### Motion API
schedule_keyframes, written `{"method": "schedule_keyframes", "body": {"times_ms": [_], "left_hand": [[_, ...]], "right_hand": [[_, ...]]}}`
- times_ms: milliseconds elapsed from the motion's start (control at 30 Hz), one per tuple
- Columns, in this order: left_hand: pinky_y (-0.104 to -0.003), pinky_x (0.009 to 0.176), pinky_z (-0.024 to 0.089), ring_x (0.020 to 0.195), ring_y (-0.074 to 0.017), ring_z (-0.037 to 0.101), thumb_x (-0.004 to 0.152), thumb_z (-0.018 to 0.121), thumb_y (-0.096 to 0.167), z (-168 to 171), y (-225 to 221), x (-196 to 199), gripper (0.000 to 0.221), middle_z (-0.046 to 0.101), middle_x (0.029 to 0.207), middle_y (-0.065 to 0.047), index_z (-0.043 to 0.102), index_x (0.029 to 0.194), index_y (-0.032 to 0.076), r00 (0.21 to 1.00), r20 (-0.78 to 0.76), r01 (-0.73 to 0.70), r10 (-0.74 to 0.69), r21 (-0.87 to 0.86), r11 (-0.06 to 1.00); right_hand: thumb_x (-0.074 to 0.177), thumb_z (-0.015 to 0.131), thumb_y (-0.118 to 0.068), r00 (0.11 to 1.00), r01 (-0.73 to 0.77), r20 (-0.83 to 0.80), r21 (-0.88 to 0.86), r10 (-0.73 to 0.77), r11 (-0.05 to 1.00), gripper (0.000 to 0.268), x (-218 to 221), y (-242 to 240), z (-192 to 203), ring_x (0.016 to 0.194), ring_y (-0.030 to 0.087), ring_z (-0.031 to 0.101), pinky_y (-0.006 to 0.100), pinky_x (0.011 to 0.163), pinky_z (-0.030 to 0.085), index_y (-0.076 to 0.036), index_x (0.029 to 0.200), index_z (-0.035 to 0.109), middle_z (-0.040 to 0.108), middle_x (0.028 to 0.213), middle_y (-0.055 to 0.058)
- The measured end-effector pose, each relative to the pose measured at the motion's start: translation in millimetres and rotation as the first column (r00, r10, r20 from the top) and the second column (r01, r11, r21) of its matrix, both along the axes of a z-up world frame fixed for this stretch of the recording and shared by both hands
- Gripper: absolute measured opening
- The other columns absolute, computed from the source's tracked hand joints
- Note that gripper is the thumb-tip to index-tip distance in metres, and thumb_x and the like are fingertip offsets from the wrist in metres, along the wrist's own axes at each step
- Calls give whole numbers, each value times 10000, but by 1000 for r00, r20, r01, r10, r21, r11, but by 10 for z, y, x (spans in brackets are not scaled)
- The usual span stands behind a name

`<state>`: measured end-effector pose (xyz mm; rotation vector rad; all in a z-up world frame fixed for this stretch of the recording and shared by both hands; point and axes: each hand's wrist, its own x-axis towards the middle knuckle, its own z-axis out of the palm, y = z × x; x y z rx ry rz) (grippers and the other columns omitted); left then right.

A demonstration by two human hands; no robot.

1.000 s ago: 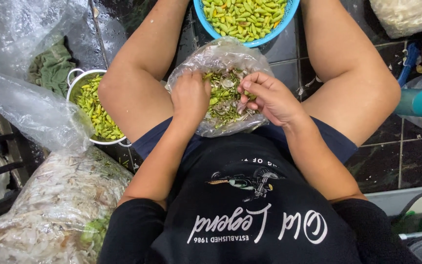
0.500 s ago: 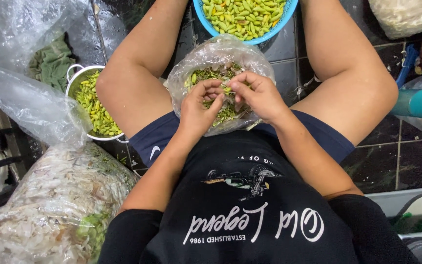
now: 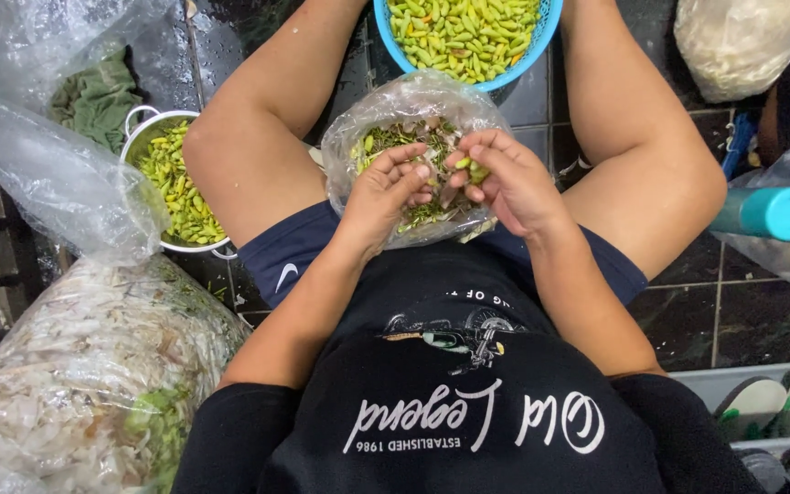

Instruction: The person sits on the floor and peels small green vegetables by hand, separating the outer layers from the inner pods. The peeled vegetables are placed into a blue basket, while the discarded peels are collected in a plastic bag on the lap.

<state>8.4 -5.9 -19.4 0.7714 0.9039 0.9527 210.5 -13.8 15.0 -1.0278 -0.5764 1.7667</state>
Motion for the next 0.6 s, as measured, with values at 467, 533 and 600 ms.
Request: {"method": "schedule_keyframes", "body": {"times_ms": [467, 533, 600], "left_hand": [[-220, 646, 665, 734, -106, 720, 1061, 588, 191, -115, -51, 32, 275, 712, 865, -63, 549, 1292, 46, 997, 36, -57, 62, -116, 992], [-238, 668, 648, 790, -150, 707, 1024, 580, 72, -69, -49, -20, 314, 694, 964, -120, 532, 1332, 41, 997, -63, -33, 32, -10, 999], [-255, 690, 630, 846, -194, 694, 987, 571, -47, 18, -82, -63, 398, 674, 1064, -176, 514, 1372, 35, 985, -169, 2, 13, 91, 996]], "right_hand": [[929, 753, -46, 905, -119, 420, 88, 72, 989, 237, -244, -155, -109, 650, 77, 662, 123, 446, 445, -4, 1138, 650, 667, 832, 79], [941, 739, -41, 939, -78, 340, 44, 59, 996, 186, -197, -159, -174, 637, 79, 636, 117, 446, 414, -28, 1100, 644, 644, 806, 73], [952, 725, -36, 966, -40, 256, -4, 40, 999, 141, -175, -151, -192, 625, 80, 611, 111, 447, 384, -52, 1062, 638, 620, 780, 68]]}}
